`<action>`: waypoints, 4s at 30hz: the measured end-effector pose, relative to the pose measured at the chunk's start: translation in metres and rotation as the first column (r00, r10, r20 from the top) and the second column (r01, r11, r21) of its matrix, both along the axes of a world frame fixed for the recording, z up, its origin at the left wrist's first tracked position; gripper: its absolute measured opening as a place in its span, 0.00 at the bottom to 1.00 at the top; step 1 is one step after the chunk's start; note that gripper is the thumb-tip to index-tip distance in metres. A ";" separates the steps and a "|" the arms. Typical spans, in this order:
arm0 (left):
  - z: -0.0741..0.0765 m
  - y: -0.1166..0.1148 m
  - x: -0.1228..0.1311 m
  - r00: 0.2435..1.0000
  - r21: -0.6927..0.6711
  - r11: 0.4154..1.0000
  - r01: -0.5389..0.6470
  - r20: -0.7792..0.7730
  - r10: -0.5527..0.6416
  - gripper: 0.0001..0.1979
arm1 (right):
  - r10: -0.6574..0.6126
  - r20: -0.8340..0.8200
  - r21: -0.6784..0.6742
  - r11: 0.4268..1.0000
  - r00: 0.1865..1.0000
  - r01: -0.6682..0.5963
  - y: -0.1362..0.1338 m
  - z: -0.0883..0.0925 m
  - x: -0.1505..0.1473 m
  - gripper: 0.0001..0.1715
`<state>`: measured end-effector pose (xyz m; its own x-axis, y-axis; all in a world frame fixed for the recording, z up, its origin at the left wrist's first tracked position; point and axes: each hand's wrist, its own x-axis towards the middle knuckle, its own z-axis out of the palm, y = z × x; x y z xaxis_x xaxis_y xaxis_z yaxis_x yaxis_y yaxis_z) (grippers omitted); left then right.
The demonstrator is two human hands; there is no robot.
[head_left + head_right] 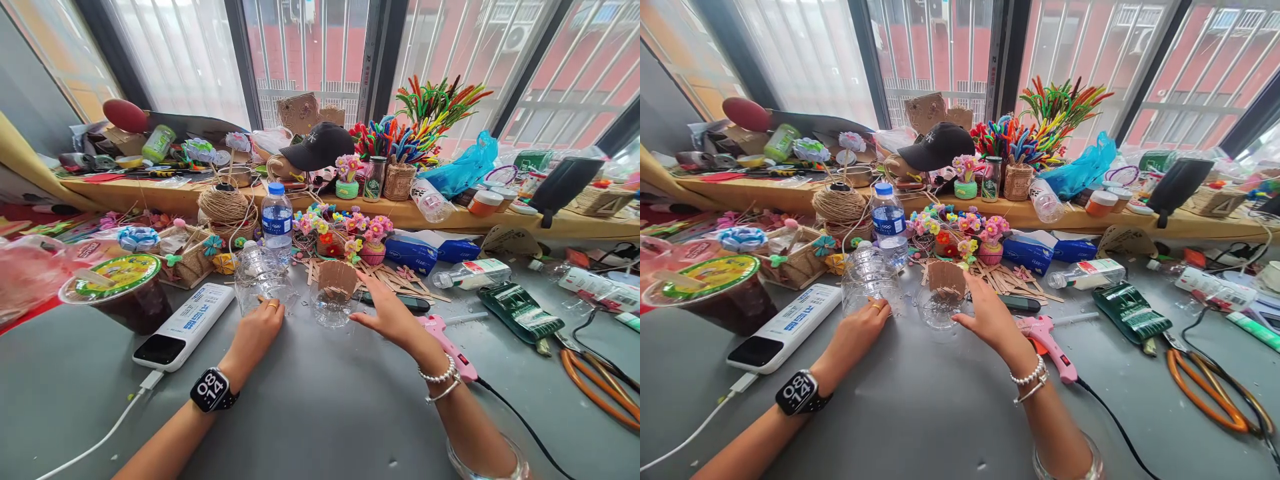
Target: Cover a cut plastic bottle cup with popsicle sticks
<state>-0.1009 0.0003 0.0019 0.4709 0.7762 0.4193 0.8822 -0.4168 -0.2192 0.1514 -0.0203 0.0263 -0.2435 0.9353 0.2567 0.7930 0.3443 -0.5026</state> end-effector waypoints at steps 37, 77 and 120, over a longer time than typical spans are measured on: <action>0.029 -0.033 -0.016 0.921 0.238 0.971 -0.032 0.384 -0.063 0.07 | -0.032 0.156 0.161 0.987 0.987 0.007 0.001 0.006 0.006 0.04; 0.049 -0.043 0.043 0.563 -0.589 0.650 0.480 0.775 0.287 0.16 | -0.004 -0.056 0.071 0.997 0.998 0.008 -0.015 0.041 0.016 0.09; 0.003 -0.032 0.040 0.241 -0.515 0.453 0.728 0.810 0.535 0.09 | -0.670 -0.193 -0.034 0.735 0.717 0.678 -0.051 0.026 0.105 0.20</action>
